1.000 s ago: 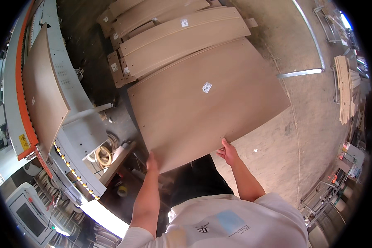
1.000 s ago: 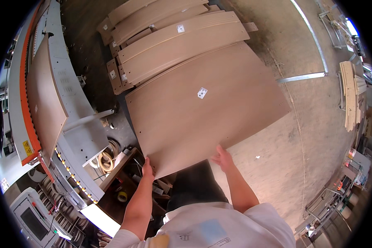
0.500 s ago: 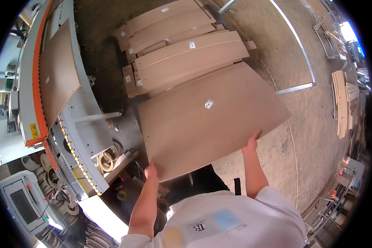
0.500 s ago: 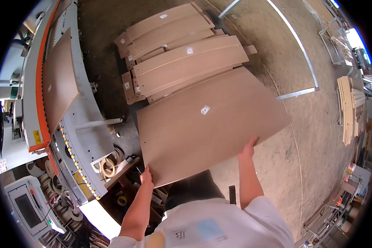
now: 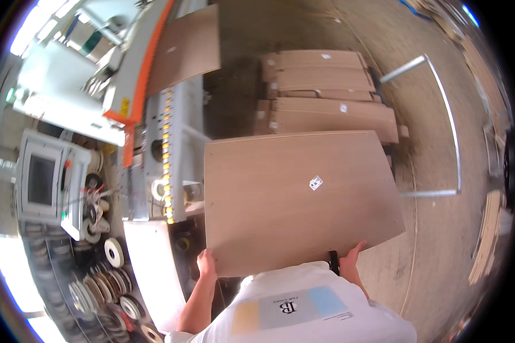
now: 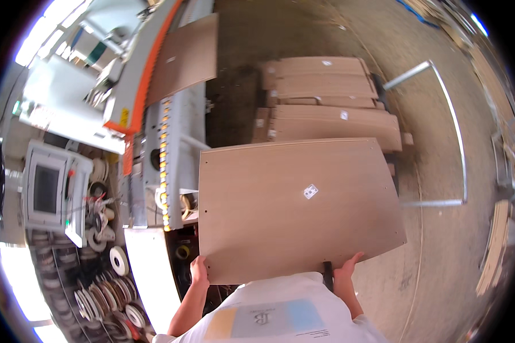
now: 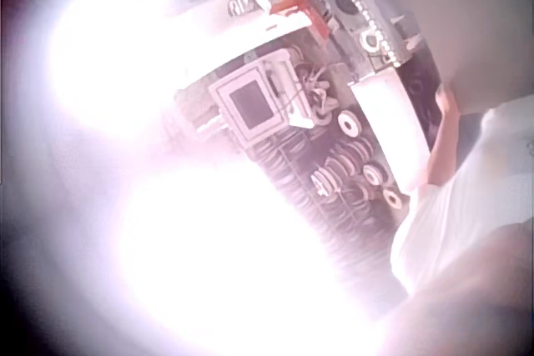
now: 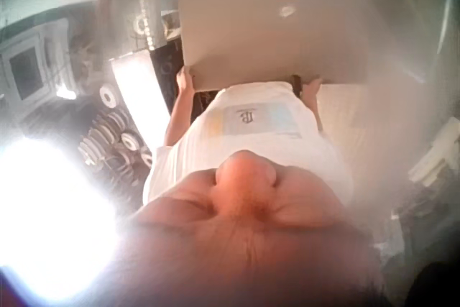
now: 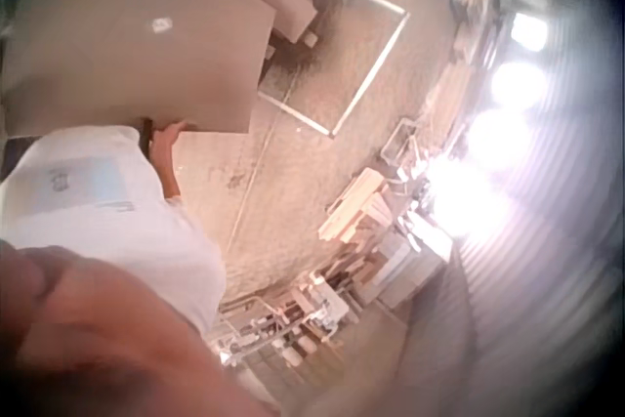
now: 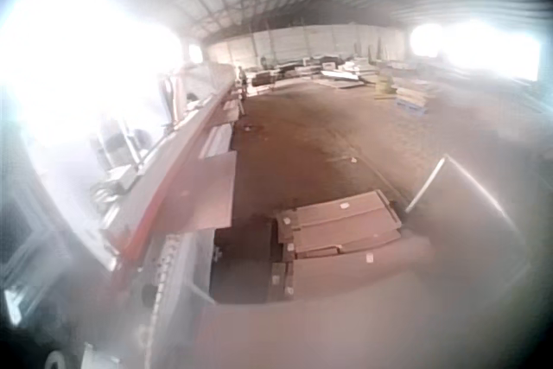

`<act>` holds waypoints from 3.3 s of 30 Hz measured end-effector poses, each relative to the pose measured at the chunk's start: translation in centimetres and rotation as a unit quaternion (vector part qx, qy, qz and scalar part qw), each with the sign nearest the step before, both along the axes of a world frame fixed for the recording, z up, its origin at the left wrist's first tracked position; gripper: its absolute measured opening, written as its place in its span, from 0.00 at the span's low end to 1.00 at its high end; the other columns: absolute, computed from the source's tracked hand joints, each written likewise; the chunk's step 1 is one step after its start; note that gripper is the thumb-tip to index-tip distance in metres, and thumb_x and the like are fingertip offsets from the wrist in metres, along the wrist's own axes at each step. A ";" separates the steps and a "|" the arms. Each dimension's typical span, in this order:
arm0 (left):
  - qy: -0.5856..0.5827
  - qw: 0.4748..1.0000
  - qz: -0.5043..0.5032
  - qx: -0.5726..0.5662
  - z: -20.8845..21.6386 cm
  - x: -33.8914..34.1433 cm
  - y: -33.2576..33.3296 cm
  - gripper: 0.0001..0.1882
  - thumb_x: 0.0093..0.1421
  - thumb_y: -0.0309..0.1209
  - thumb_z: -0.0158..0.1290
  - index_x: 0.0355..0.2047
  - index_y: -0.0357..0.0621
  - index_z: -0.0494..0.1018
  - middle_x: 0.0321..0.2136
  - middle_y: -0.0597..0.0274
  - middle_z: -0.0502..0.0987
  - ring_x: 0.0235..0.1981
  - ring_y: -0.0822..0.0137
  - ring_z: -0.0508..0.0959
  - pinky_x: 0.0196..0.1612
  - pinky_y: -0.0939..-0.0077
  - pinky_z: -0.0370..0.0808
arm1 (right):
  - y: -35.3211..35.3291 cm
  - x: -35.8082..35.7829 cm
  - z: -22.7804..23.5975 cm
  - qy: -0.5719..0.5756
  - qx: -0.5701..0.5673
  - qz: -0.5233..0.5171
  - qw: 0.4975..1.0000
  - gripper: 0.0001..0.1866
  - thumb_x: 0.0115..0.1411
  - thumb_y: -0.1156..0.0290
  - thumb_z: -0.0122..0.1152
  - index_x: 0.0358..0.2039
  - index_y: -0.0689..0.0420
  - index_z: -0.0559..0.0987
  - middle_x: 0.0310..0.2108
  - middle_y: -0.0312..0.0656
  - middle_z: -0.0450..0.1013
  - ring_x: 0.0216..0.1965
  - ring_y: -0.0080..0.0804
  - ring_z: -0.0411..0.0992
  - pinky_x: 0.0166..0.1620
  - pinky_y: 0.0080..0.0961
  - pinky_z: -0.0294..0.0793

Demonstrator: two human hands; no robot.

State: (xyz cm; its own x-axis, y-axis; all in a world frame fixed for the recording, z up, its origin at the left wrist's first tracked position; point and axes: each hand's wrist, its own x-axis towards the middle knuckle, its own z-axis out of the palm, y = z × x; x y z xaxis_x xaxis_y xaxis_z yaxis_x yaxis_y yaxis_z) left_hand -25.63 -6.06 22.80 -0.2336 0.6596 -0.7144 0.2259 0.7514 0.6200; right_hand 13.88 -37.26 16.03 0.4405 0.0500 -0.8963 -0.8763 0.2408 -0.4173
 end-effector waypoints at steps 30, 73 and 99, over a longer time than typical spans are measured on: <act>0.040 0.946 0.318 0.050 -4.3 -14.6 -33.9 0.18 0.74 0.46 0.47 0.39 0.44 0.73 0.30 0.63 0.75 0.27 0.66 0.76 0.28 0.67 0.72 | 32.7 -10.7 -2.1 -0.063 0.150 0.581 0.797 0.36 0.67 0.45 0.67 0.65 0.57 0.71 0.65 0.45 0.71 0.63 0.39 0.73 0.60 0.46 0.77; -0.119 0.872 0.469 0.074 -1.0 -1.6 -21.5 0.25 0.78 0.53 0.43 0.33 0.44 0.68 0.36 0.56 0.78 0.40 0.59 0.77 0.47 0.58 0.76 | 37.3 -10.4 4.7 -0.288 0.201 0.738 0.577 0.59 0.63 0.61 0.72 0.79 0.65 0.40 0.37 0.39 0.80 0.37 0.19 0.75 0.42 0.22 0.76; -0.133 0.991 -0.004 0.019 -6.5 2.8 -5.4 0.20 0.77 0.51 0.46 0.48 0.45 0.71 0.33 0.55 0.82 0.32 0.63 0.85 0.29 0.71 0.78 | 6.0 7.0 -16.6 -0.240 -0.231 0.767 0.548 0.32 0.63 0.40 0.62 0.50 0.56 0.86 0.52 0.49 0.82 0.55 0.51 0.79 0.58 0.41 0.77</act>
State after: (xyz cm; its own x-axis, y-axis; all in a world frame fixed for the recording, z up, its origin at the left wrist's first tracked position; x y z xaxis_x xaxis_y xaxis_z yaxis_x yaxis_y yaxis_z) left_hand -22.85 -11.48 16.27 -0.0352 0.6883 -0.7245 0.0562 0.7252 0.6862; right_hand 20.84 -31.29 -0.57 0.3876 0.5088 -0.7687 0.3389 -0.8541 -0.3945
